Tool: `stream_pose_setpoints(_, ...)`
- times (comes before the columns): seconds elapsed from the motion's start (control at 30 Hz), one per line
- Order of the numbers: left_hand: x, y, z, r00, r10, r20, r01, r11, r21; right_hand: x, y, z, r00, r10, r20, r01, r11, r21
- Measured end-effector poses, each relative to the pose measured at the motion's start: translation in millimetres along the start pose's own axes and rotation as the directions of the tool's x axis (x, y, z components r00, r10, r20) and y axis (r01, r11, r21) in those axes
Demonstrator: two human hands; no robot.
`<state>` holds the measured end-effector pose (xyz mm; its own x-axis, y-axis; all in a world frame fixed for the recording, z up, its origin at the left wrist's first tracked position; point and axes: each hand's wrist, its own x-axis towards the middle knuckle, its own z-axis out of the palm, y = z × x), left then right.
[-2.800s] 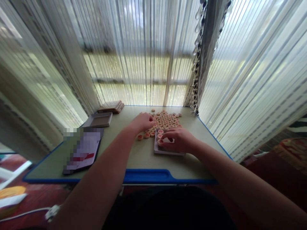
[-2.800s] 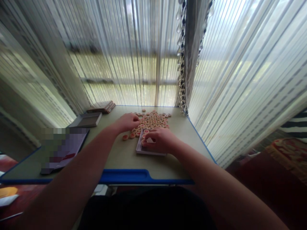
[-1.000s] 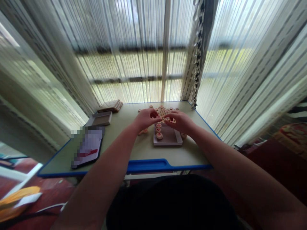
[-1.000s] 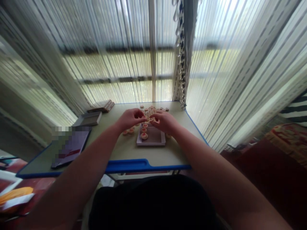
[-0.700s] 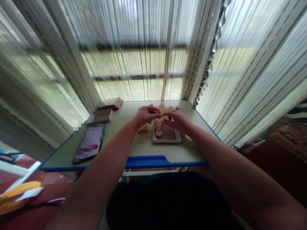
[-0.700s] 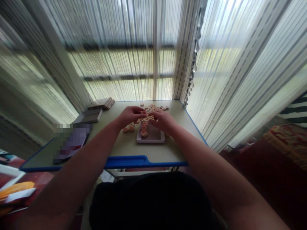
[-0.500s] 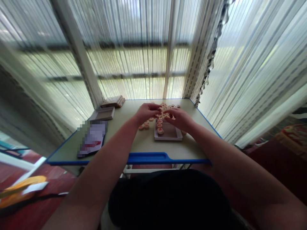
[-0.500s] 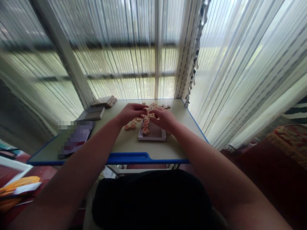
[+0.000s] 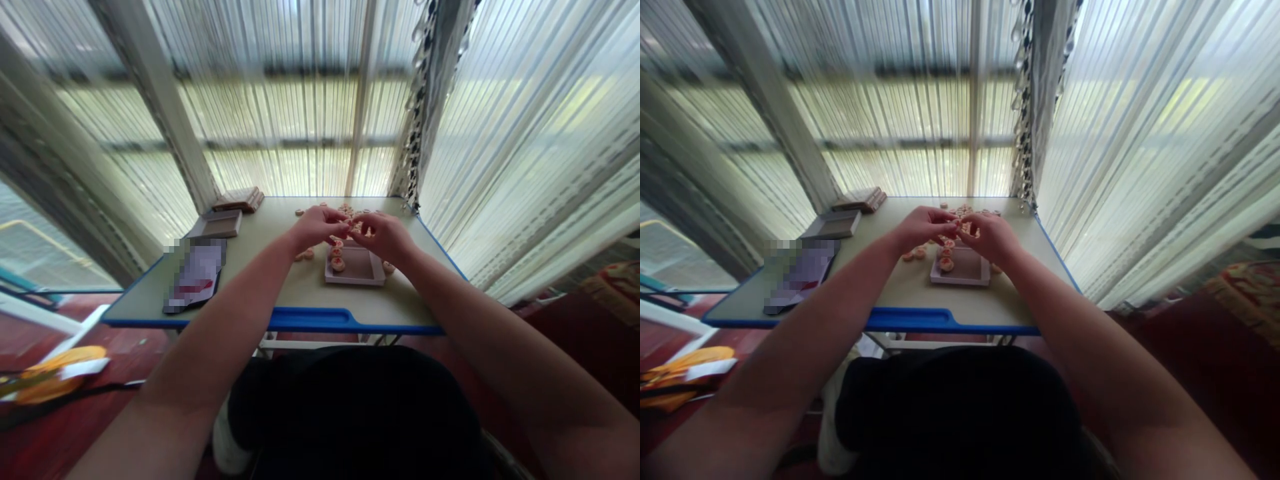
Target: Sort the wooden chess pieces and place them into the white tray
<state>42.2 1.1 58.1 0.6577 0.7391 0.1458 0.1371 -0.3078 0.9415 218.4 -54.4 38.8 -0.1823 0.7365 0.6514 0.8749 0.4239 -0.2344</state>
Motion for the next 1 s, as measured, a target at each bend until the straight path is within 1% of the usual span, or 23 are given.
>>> stream_pose_setpoints(0.07,-1,1,0,1.0,0.02,0.017,-0.021,1.0,0.023,0,-1,0,1.0,-0.018,0.001,0.018,1.0,0.01)
stream_pose_setpoints(0.17,-1,2,-1,0.999,0.032,0.002,-0.032,0.998,0.059,0,-2,-1,1.0,-0.018,-0.017,0.019,1.0,0.015)
stream_pose_setpoints(0.23,-1,2,-2,1.0,0.03,-0.005,-0.029,0.998,0.053,0,-1,0,0.999,-0.012,-0.035,0.013,1.0,0.028)
stream_pose_setpoints(0.33,-1,4,-1,1.0,0.023,-0.008,-0.023,0.999,0.042,0,-1,1,0.998,-0.02,-0.052,0.023,0.998,0.058)
stream_pose_setpoints(0.47,-1,7,3,1.0,-0.018,-0.023,0.02,0.998,0.059,0,-3,-1,0.998,-0.021,-0.061,0.026,0.996,0.083)
stream_pose_setpoints(0.5,-1,8,4,0.999,-0.02,-0.048,0.023,0.997,0.071,0,-3,-2,0.997,-0.012,-0.07,0.018,0.996,0.083)
stream_pose_setpoints(0.53,0,7,3,0.995,-0.009,-0.097,0.018,0.996,0.092,0,-3,-4,0.997,-0.001,-0.077,0.007,0.997,0.078)
stream_pose_setpoints(0.57,2,6,1,0.985,0.012,-0.172,0.011,0.992,0.127,1,-3,-5,0.997,0.014,-0.079,-0.009,0.998,0.068)
stream_pose_setpoints(0.6,3,5,-2,0.965,0.038,-0.261,0.009,0.985,0.175,1,-2,-7,0.998,0.027,-0.06,-0.024,0.998,0.053)
stream_pose_setpoints(0.63,5,2,-6,0.934,0.065,-0.353,0.019,0.973,0.231,1,0,-8,0.999,0.031,-0.011,-0.031,0.999,0.033)
stream_pose_setpoints(0.67,6,-1,-10,0.903,0.076,-0.423,0.057,0.954,0.294,1,2,-10,0.998,0.024,0.062,-0.025,1.0,0.008)
stream_pose_setpoints(0.7,8,-4,-15,0.889,0.059,-0.455,0.114,0.932,0.343,1,4,-11,0.989,0.008,0.149,-0.005,1.0,-0.02)
stream_pose_setpoints(0.73,9,-7,-19,0.886,0.029,-0.462,0.169,0.909,0.381,0,7,-11,0.972,-0.013,0.233,0.025,0.998,-0.049)
stream_pose_setpoints(0.8,9,-11,-24,0.906,-0.024,-0.424,0.23,0.866,0.444,-1,10,-11,0.931,-0.053,0.362,0.093,0.991,-0.095)
stream_pose_setpoints(0.83,8,-12,-25,0.921,-0.042,-0.388,0.237,0.85,0.47,-1,10,-11,0.914,-0.064,0.402,0.118,0.987,-0.109)
stream_pose_setpoints(0.93,5,-11,-23,0.963,-0.106,-0.246,0.223,0.828,0.514,-2,10,-11,0.88,-0.08,0.469,0.145,0.984,-0.103)
stream_pose_setpoints(1.0,3,-10,-20,0.972,-0.178,-0.154,0.233,0.825,0.514,-2,9,-12,0.873,-0.086,0.48,0.137,0.988,-0.071)
